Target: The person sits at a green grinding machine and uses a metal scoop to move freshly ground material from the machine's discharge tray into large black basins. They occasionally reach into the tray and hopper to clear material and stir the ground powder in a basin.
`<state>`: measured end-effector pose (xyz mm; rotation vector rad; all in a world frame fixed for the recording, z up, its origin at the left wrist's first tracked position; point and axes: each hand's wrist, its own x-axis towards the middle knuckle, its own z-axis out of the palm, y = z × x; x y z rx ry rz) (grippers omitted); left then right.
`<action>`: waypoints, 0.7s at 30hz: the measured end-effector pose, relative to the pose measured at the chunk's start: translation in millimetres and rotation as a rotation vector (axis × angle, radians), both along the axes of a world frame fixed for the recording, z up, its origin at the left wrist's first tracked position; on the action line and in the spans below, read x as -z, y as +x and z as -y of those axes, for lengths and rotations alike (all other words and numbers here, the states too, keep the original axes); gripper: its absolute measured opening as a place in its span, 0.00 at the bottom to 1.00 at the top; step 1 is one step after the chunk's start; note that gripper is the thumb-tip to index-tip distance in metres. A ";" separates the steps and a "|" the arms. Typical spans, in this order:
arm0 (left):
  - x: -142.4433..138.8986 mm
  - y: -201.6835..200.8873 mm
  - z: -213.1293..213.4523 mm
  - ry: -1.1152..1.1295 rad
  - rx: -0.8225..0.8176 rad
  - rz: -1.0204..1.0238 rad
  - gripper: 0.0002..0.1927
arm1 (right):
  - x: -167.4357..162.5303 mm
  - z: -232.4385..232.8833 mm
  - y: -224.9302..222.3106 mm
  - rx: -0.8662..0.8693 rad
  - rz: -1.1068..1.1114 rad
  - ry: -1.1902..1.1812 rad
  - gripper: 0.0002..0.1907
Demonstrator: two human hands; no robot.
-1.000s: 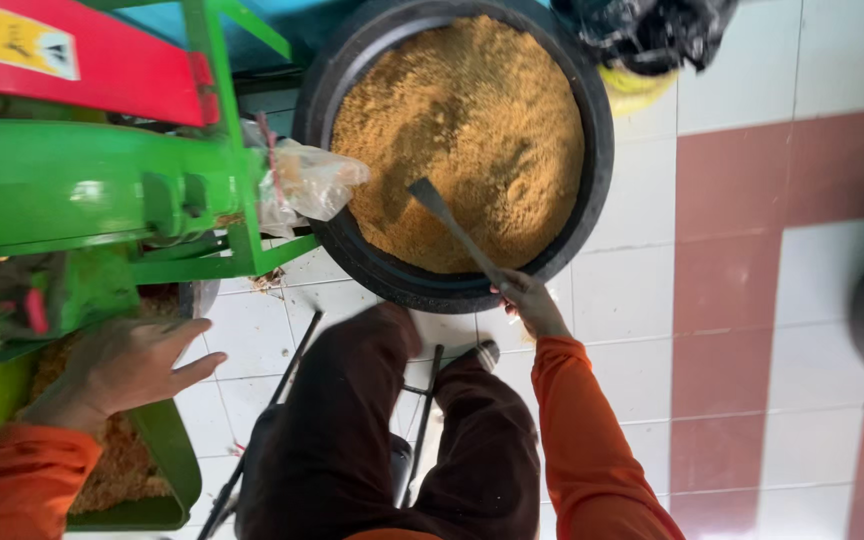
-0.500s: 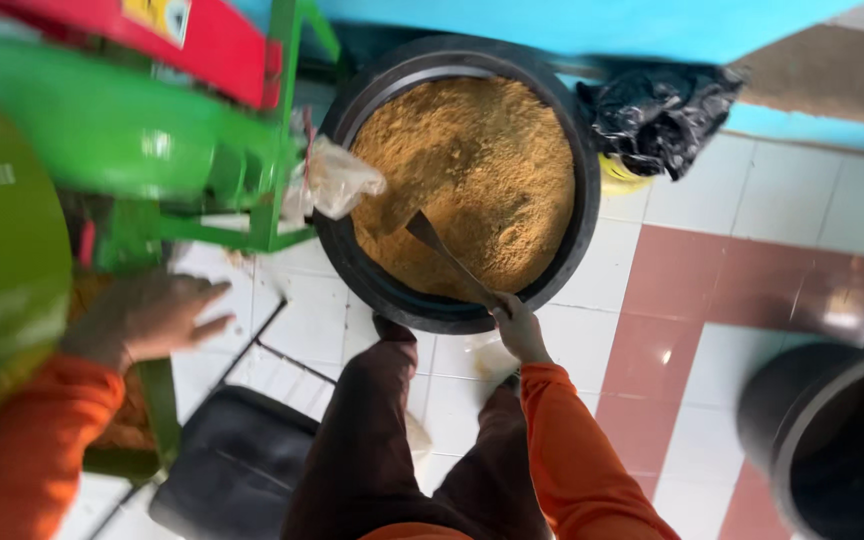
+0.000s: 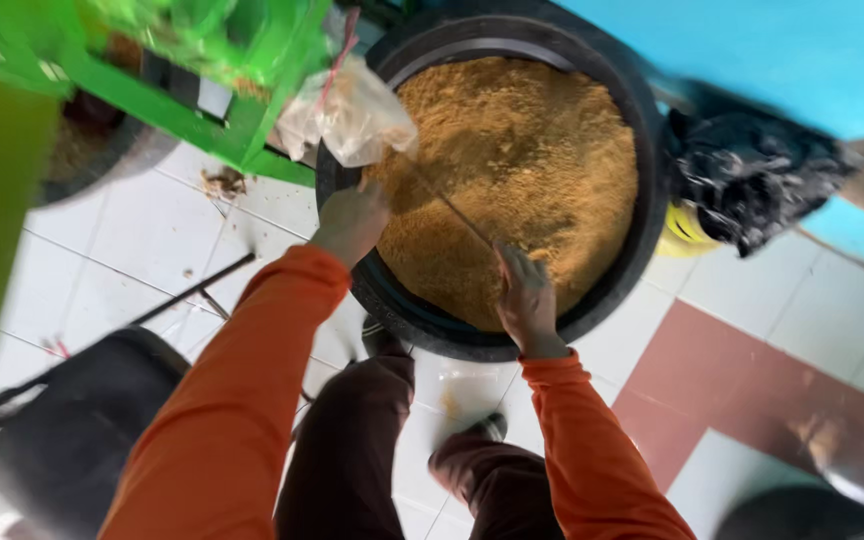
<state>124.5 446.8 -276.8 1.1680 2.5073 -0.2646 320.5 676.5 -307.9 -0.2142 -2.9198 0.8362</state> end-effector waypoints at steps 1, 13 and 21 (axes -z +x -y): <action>8.0 -5.2 -8.8 -0.059 0.010 -0.101 0.11 | 5.5 -1.8 -7.1 -0.021 -0.076 0.022 0.17; 76.2 -23.6 -38.6 -0.136 -0.164 -0.611 0.31 | 76.9 -10.4 -17.7 -0.050 -0.383 0.096 0.15; 112.8 51.2 -3.6 0.353 -0.019 -0.657 0.16 | 71.3 -16.3 -12.6 -0.123 -0.349 -0.016 0.13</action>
